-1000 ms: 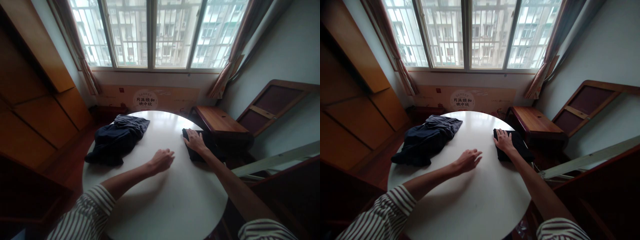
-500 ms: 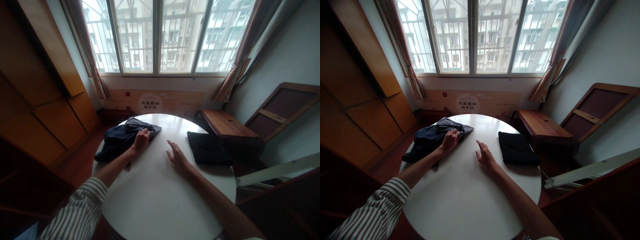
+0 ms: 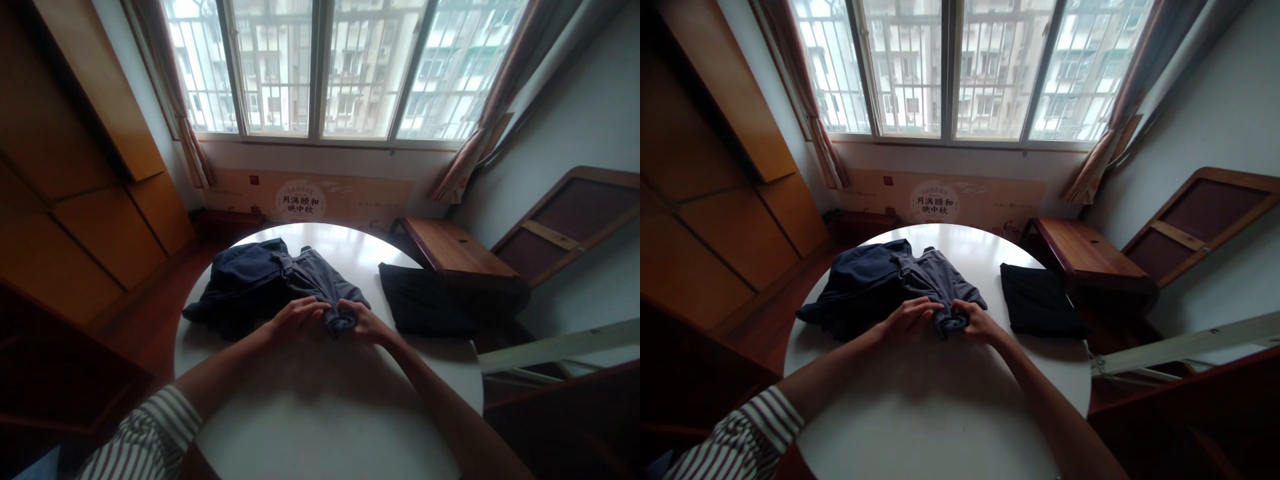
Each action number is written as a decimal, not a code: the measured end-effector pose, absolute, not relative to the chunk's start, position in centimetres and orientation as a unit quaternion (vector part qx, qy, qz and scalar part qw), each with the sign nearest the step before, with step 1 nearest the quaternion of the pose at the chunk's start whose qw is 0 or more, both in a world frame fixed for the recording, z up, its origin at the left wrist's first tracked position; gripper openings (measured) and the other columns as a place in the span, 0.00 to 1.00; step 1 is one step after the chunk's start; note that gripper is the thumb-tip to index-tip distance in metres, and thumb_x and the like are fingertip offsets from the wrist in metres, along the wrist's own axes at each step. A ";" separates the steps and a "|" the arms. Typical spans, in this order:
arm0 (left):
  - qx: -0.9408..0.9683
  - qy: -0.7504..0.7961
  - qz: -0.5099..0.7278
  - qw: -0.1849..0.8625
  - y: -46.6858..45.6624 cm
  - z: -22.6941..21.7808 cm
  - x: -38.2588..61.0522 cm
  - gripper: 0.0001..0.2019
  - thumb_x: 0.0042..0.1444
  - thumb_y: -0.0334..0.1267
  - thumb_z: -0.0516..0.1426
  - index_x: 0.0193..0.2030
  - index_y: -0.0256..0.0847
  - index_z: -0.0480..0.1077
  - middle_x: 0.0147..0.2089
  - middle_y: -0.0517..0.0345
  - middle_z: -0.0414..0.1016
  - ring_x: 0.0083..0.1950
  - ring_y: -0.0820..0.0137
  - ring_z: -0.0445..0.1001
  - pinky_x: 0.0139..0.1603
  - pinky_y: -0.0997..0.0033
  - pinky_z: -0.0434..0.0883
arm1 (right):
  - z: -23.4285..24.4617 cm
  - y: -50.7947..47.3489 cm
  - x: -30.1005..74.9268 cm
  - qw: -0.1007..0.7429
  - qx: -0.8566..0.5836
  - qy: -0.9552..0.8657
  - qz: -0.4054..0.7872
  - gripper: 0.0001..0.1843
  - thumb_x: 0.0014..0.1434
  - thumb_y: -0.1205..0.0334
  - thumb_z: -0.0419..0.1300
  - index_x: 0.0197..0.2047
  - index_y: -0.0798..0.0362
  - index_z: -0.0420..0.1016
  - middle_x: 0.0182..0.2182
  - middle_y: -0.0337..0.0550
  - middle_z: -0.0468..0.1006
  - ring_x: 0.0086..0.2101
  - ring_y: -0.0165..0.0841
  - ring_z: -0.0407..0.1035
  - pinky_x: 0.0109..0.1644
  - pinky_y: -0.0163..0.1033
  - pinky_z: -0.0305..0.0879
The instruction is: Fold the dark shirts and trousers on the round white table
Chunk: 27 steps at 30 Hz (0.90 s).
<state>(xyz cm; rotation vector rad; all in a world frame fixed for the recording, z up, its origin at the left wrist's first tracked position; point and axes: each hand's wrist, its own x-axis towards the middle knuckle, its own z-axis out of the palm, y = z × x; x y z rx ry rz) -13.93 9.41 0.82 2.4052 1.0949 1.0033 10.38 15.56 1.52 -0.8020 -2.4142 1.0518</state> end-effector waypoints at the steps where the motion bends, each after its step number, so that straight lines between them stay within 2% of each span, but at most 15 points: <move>1: 0.816 0.427 0.360 0.151 9.5 0.8 -14.1 0.22 0.70 0.44 0.44 0.62 0.34 0.68 0.34 0.53 0.74 0.34 0.69 0.74 0.41 0.70 0.72 | 2.1 15.4 10.6 0.172 -0.266 -0.860 0.400 0.14 0.48 0.58 0.67 0.37 0.52 0.70 0.32 0.36 0.72 0.33 0.32 0.65 0.37 0.35 0.63; 3: 0.766 0.520 0.352 0.141 9.7 0.6 -14.2 0.25 0.69 0.47 0.47 0.66 0.33 0.62 0.24 0.63 0.68 0.25 0.71 0.70 0.33 0.73 0.69 | 2.8 15.1 10.8 0.140 -0.236 -0.848 0.454 0.18 0.48 0.51 0.68 0.36 0.52 0.71 0.32 0.37 0.71 0.33 0.31 0.64 0.37 0.35 0.61; 5: 0.741 0.577 0.318 0.131 9.9 0.6 -14.2 0.27 0.67 0.51 0.50 0.65 0.35 0.64 0.18 0.68 0.63 0.21 0.71 0.68 0.30 0.74 0.66 | 3.0 14.8 10.6 0.145 -0.245 -0.827 0.485 0.19 0.52 0.45 0.65 0.32 0.53 0.70 0.28 0.36 0.69 0.30 0.30 0.61 0.34 0.35 0.58; 8: 0.742 0.588 0.298 0.119 10.0 0.5 -14.1 0.21 0.66 0.52 0.51 0.56 0.39 0.72 0.19 0.66 0.65 0.22 0.71 0.70 0.29 0.75 0.64 | 2.6 14.5 10.0 0.208 -0.309 -0.814 0.445 0.24 0.52 0.44 0.65 0.22 0.51 0.60 0.21 0.33 0.58 0.25 0.28 0.53 0.29 0.35 0.51; 10: 0.748 0.575 0.312 0.117 9.9 0.5 -14.1 0.18 0.66 0.50 0.52 0.51 0.40 0.73 0.21 0.65 0.68 0.22 0.72 0.70 0.28 0.76 0.64 | 2.3 14.4 9.7 0.252 -0.332 -0.805 0.422 0.25 0.51 0.48 0.66 0.21 0.50 0.55 0.20 0.31 0.55 0.24 0.27 0.51 0.28 0.35 0.49; 12: 0.750 0.559 0.335 0.114 9.7 0.4 -14.1 0.15 0.65 0.48 0.53 0.49 0.40 0.72 0.23 0.66 0.69 0.22 0.74 0.69 0.28 0.77 0.63 | 2.3 14.5 9.7 0.290 -0.344 -0.782 0.431 0.19 0.52 0.52 0.64 0.25 0.50 0.58 0.22 0.32 0.58 0.25 0.28 0.54 0.28 0.34 0.52; 14: 0.753 0.538 0.361 0.114 9.5 0.3 -14.1 0.12 0.64 0.45 0.54 0.45 0.40 0.70 0.23 0.67 0.68 0.21 0.76 0.67 0.27 0.78 0.63 | 2.5 14.6 10.0 0.311 -0.363 -0.762 0.436 0.12 0.53 0.55 0.63 0.37 0.50 0.66 0.26 0.33 0.64 0.27 0.29 0.59 0.31 0.35 0.57; 16: 0.762 0.501 0.394 0.115 9.3 0.3 -14.2 0.08 0.64 0.41 0.54 0.42 0.40 0.69 0.25 0.65 0.69 0.23 0.77 0.68 0.28 0.78 0.66 | 2.5 14.8 10.3 0.301 -0.378 -0.769 0.419 0.24 0.51 0.55 0.65 0.51 0.51 0.68 0.30 0.36 0.69 0.30 0.32 0.64 0.35 0.37 0.62; 18: 0.779 0.443 0.430 0.110 9.2 0.5 -14.2 0.05 0.63 0.37 0.54 0.42 0.40 0.68 0.31 0.60 0.73 0.30 0.74 0.74 0.36 0.75 0.71 | 2.4 14.8 10.4 0.279 -0.370 -0.799 0.384 0.28 0.48 0.55 0.68 0.53 0.51 0.71 0.35 0.41 0.73 0.35 0.36 0.68 0.40 0.41 0.66; 20: 0.801 0.382 0.449 0.102 9.2 0.7 -14.3 0.09 0.62 0.34 0.55 0.49 0.40 0.67 0.43 0.51 0.76 0.46 0.67 0.77 0.48 0.67 0.74 | 2.1 14.8 10.2 0.273 -0.352 -0.820 0.360 0.20 0.48 0.59 0.66 0.46 0.51 0.76 0.40 0.46 0.75 0.40 0.39 0.70 0.46 0.44 0.67; 21: 0.812 0.361 0.448 0.099 9.2 0.8 -14.3 0.13 0.61 0.33 0.55 0.53 0.40 0.66 0.50 0.47 0.75 0.54 0.63 0.74 0.55 0.62 0.73 | 2.0 14.7 10.1 0.276 -0.353 -0.820 0.356 0.16 0.49 0.62 0.64 0.43 0.51 0.76 0.40 0.46 0.76 0.40 0.39 0.71 0.47 0.44 0.67; 22: 0.820 0.351 0.442 0.094 9.2 0.9 -14.3 0.18 0.61 0.32 0.56 0.57 0.40 0.64 0.55 0.44 0.72 0.61 0.59 0.70 0.60 0.57 0.70 | 1.9 14.7 10.0 0.284 -0.362 -0.813 0.357 0.13 0.49 0.65 0.61 0.41 0.51 0.76 0.38 0.46 0.77 0.39 0.39 0.72 0.46 0.44 0.66; 24: 0.825 0.361 0.429 0.074 9.3 1.0 -14.3 0.24 0.60 0.31 0.56 0.63 0.42 0.60 0.63 0.42 0.66 0.69 0.56 0.61 0.67 0.50 0.64 | 1.9 14.7 9.7 0.312 -0.396 -0.776 0.379 0.11 0.47 0.68 0.56 0.36 0.51 0.74 0.32 0.42 0.77 0.34 0.37 0.71 0.41 0.42 0.66; 27: 0.803 0.414 0.427 0.036 9.2 1.0 -14.2 0.29 0.60 0.34 0.58 0.67 0.44 0.56 0.67 0.42 0.60 0.71 0.54 0.57 0.69 0.46 0.60 | 2.3 14.8 9.8 0.370 -0.419 -0.667 0.493 0.12 0.44 0.66 0.55 0.35 0.50 0.68 0.28 0.36 0.74 0.26 0.31 0.66 0.29 0.36 0.61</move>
